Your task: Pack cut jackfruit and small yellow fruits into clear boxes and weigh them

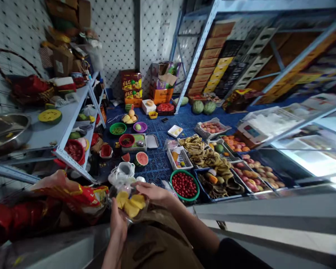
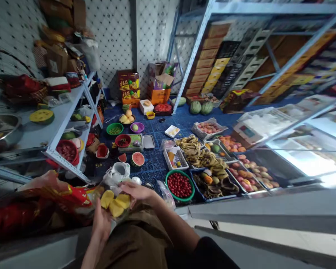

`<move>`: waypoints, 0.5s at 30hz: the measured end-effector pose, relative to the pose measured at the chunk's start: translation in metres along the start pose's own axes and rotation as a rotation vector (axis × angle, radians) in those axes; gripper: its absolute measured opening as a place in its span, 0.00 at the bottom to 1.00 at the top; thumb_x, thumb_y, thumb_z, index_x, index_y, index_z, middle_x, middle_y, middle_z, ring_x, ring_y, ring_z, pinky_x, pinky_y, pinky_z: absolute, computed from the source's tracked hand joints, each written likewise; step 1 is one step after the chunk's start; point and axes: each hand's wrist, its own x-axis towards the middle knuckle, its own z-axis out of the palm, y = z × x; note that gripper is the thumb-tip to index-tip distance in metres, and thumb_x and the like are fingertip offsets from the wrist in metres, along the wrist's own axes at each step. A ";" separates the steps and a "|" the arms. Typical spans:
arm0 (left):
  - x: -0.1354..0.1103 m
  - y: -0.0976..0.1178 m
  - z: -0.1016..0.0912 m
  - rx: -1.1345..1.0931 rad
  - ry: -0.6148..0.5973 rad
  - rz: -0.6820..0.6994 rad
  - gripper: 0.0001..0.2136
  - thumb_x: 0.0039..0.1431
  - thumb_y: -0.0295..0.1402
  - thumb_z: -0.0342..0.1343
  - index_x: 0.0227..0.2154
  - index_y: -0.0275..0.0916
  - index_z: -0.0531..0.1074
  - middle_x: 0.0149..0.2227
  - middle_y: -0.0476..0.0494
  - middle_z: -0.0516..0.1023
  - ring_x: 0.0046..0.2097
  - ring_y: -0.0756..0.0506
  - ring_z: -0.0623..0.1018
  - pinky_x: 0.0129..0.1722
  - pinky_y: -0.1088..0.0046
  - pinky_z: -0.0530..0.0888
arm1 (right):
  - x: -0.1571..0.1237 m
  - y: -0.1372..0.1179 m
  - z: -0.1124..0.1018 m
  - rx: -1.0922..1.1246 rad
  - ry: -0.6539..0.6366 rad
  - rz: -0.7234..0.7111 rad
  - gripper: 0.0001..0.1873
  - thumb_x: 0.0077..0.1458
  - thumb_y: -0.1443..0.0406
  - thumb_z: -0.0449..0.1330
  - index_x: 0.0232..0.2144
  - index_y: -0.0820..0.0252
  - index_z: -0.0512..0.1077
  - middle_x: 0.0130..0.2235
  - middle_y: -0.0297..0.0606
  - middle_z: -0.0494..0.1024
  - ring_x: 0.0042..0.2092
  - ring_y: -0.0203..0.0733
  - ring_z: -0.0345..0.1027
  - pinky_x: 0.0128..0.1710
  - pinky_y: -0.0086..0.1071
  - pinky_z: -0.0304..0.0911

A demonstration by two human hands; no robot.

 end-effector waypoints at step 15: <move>0.054 -0.014 0.135 0.360 -0.146 -0.244 0.18 0.73 0.53 0.57 0.37 0.44 0.78 0.32 0.39 0.81 0.47 0.32 0.89 0.47 0.56 0.87 | -0.039 0.001 -0.047 0.368 0.708 0.109 0.23 0.58 0.66 0.67 0.56 0.57 0.77 0.38 0.33 0.82 0.44 0.46 0.79 0.50 0.39 0.76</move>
